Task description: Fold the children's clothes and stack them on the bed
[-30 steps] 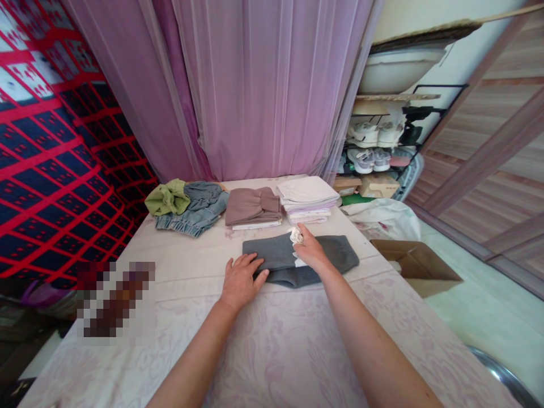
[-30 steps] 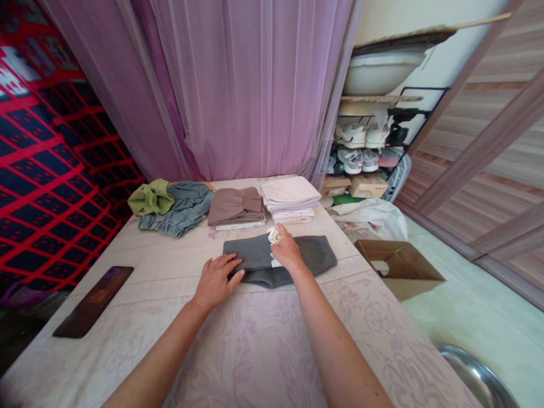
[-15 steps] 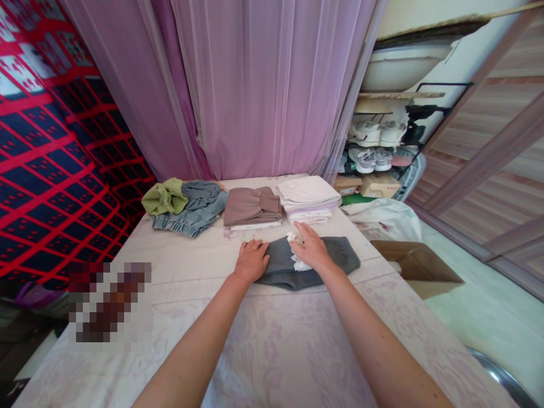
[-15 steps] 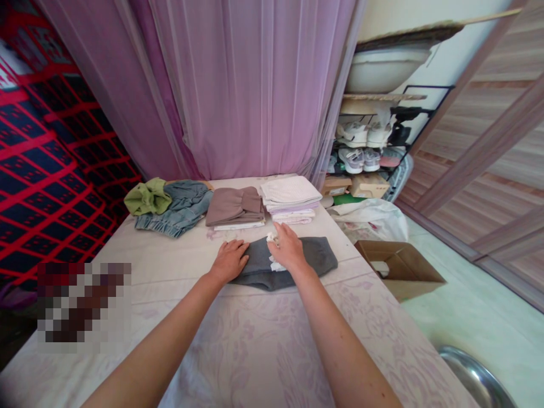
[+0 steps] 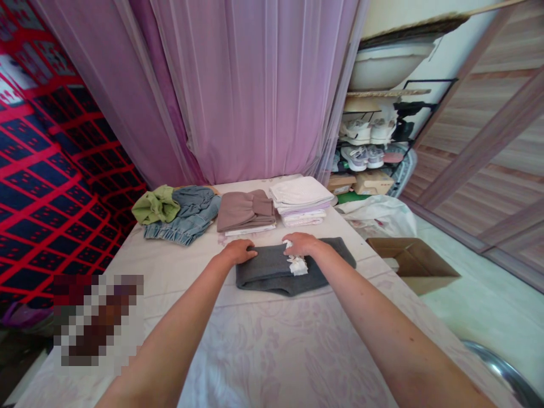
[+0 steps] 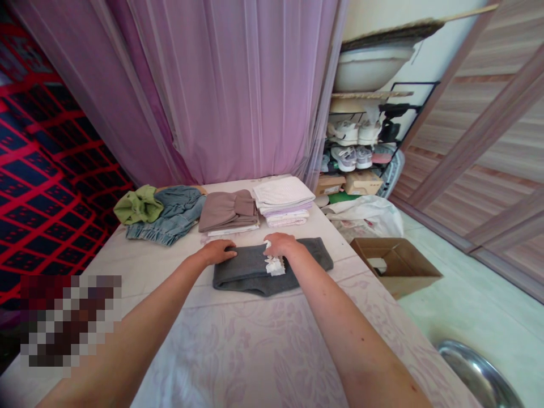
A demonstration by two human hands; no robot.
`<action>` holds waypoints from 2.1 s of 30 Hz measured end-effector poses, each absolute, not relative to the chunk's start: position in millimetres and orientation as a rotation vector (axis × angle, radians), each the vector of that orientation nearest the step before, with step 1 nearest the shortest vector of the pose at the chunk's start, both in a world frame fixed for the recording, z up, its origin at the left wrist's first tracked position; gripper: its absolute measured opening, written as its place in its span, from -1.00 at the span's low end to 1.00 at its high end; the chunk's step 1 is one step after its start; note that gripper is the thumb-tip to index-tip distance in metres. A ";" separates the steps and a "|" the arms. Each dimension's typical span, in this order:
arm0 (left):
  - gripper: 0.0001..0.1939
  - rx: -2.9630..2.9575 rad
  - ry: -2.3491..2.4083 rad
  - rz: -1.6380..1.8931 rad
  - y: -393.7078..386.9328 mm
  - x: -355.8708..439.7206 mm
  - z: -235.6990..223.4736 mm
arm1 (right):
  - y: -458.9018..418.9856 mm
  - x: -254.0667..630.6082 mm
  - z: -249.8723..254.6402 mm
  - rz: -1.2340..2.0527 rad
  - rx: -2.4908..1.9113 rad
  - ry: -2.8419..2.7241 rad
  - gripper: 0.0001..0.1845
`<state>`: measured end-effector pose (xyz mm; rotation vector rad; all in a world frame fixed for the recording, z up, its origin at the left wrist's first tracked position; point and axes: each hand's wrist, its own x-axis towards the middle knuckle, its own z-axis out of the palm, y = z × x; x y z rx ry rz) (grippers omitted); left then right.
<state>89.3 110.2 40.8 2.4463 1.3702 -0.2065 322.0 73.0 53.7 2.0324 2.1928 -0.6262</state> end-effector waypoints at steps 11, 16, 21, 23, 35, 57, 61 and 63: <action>-0.64 2.409 1.407 -0.325 109.0 98.8 48.4 | 68.6 359.9 54.2 -0.729 1.967 2.366 -0.52; -0.65 2.398 1.403 -0.305 106.0 99.0 52.1 | 59.2 401.3 51.3 -0.524 2.129 2.105 -0.59; -0.62 2.380 1.342 -0.269 107.1 96.7 55.9 | 52.0 405.5 48.3 -0.434 2.140 2.059 -0.64; -0.65 2.376 1.295 -0.249 107.3 93.8 58.1 | 51.0 403.1 49.0 -0.399 2.137 2.076 -0.68; -0.76 2.335 1.162 -0.186 102.5 68.3 77.2 | 43.5 388.6 65.3 -0.199 2.126 2.251 -0.71; -0.57 2.812 1.545 0.756 29.7 8.6 46.8 | -12.9 337.3 0.2 0.445 1.960 2.829 -0.68; -0.29 1.983 1.909 1.101 8.0 16.0 8.5 | -16.7 338.1 -0.9 0.416 1.990 2.843 -0.64; -0.23 1.681 1.908 1.116 1.5 26.7 -5.2 | -16.0 340.0 0.9 0.429 1.977 2.872 -0.62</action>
